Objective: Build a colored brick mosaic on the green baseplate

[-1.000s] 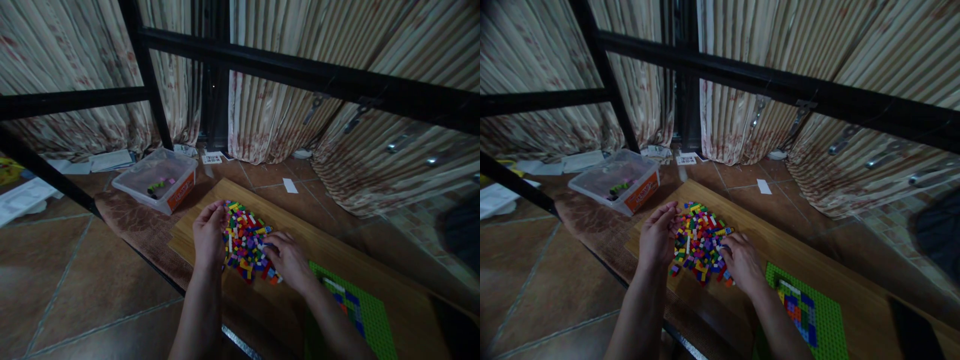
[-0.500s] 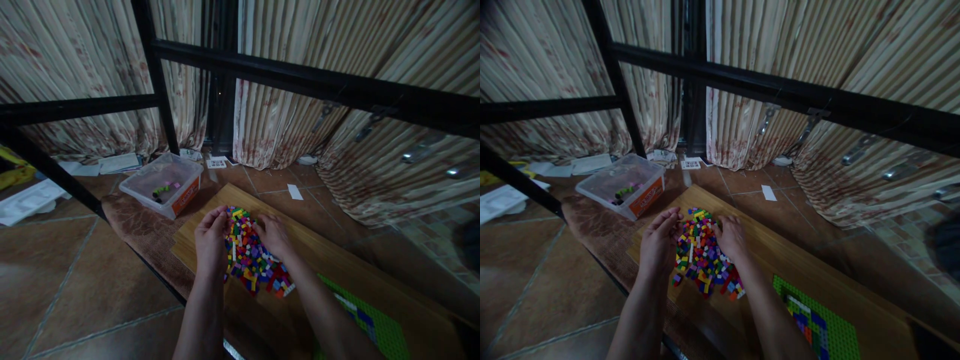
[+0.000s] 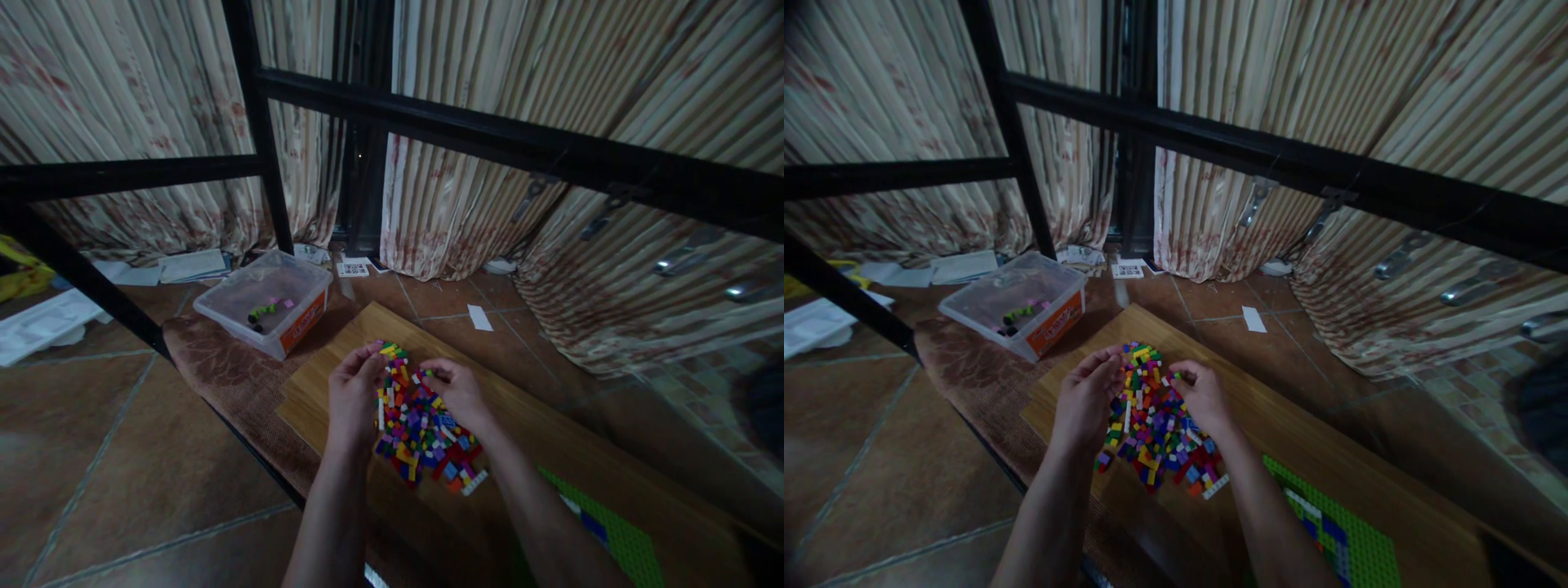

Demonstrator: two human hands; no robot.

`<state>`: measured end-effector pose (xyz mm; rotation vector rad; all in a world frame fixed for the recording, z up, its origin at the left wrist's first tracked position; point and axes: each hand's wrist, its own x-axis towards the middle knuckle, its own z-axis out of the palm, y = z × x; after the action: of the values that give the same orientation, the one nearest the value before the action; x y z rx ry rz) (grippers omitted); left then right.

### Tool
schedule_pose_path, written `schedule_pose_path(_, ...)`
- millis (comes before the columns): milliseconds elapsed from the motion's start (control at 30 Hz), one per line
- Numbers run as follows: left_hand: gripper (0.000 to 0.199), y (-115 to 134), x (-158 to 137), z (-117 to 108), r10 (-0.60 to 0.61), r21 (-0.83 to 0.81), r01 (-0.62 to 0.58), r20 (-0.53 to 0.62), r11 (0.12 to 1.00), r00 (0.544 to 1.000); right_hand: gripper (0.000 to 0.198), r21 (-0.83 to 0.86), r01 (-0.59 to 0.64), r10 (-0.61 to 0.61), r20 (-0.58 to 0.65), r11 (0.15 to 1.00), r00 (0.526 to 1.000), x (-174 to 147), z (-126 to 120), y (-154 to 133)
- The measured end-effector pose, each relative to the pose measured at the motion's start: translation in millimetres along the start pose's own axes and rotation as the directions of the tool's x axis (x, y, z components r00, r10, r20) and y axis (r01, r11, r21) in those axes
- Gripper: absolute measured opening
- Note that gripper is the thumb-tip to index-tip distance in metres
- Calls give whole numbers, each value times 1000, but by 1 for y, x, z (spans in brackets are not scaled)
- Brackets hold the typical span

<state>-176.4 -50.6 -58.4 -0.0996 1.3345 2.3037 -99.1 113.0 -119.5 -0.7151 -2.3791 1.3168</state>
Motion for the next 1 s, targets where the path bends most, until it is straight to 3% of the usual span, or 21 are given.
schedule_pose_path(167, 24, -12, 0, 3, -51, 259, -4, 206, 966, 977, 29, 408, -134, 157, -22, 903, 987, -17, -9, -23)
schedule_pose_path(333, 24, -21, -5, 10, -77, 359, -117, 483, 926, 872, 28, 613, -165, 234, -33, 772, 972, -41, -10, -50)
schedule_pose_path(533, 23, -19, -9, 12, -81, 395, -176, 555, 902, 828, 25, 682, -149, 243, -44, 716, 969, -53, -13, -57)
schedule_pose_path(700, 23, -19, -8, 12, -109, 384, -131, 543, 914, 833, 26, 724, -185, 272, -4, 664, 962, -53, -13, -58)
schedule_pose_path(867, 21, -27, -2, 9, -74, 421, -148, 467, 895, 881, 26, 674, -156, 287, -87, 722, 954, -54, -8, -46)
schedule_pose_path(1000, 17, -32, 5, 3, -14, 520, -201, 379, 830, 925, 21, 380, -160, 242, -176, 911, 954, -57, -2, -27)
